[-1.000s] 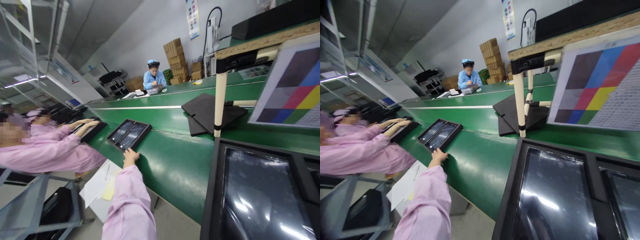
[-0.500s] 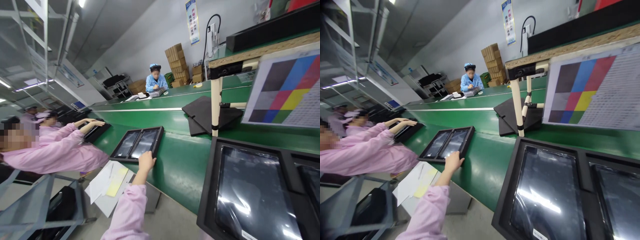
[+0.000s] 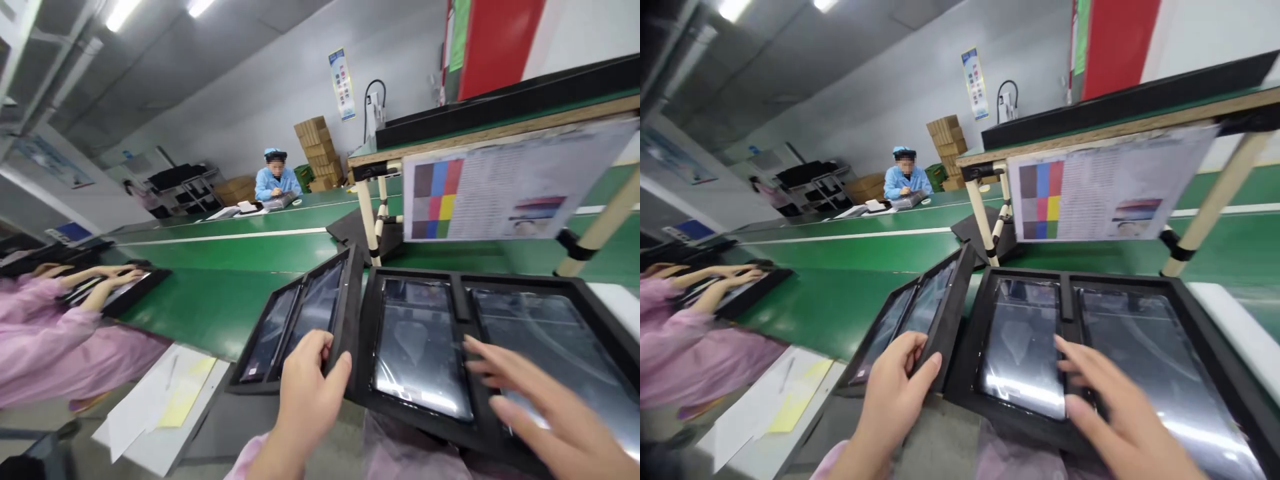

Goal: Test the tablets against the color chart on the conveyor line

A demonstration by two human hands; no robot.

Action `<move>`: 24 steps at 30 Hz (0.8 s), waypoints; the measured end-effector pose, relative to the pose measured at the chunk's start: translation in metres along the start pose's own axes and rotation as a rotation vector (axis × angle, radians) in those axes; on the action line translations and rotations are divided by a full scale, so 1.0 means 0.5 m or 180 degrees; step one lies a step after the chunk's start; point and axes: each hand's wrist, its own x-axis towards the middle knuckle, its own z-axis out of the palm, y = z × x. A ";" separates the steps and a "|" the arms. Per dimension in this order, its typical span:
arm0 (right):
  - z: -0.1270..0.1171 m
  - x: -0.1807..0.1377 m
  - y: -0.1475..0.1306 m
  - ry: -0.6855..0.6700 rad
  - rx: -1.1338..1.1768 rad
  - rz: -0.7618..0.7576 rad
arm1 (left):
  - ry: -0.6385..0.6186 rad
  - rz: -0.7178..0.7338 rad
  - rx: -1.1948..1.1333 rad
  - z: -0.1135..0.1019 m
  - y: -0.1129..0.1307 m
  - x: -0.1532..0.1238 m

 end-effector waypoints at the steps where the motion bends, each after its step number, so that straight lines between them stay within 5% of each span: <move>1: 0.040 -0.002 -0.035 -0.0263 0.0643 0.0226 | 0.0106 0.0342 -0.0208 -0.007 0.027 -0.023; 3: 0.112 -0.003 -0.107 -0.0569 0.1998 0.0670 | 0.0175 0.1016 -0.0526 -0.002 0.076 -0.070; 6: 0.170 0.001 -0.184 -0.0141 0.2830 0.0951 | 0.0460 0.1467 -0.0710 0.041 0.130 -0.123; 9: 0.169 0.014 -0.209 0.0188 0.2726 0.1026 | 0.0929 0.1779 -0.0826 0.070 0.139 -0.136; 12: 0.130 0.033 -0.210 0.0319 0.2708 0.1056 | 0.0865 0.1986 -0.0750 0.044 0.071 -0.108; 14: 0.092 0.039 -0.213 0.0491 0.2703 0.1135 | 0.0580 0.1194 -0.0271 0.014 -0.011 -0.077; 16: 0.048 0.035 -0.217 0.0635 0.2605 0.1221 | 0.0543 -0.0281 0.0033 -0.001 -0.098 -0.046; 18: 0.002 0.023 -0.216 0.0749 0.2410 0.1242 | -0.0045 -0.1495 -0.0169 0.008 -0.167 -0.030; 21: -0.070 -0.003 -0.191 0.1121 0.1939 0.1326 | -0.0652 -0.1843 -0.0915 0.049 -0.203 -0.035; 24: -0.143 -0.028 -0.128 0.1668 0.1578 0.1502 | -0.0870 -0.1695 -0.1894 0.085 -0.170 -0.051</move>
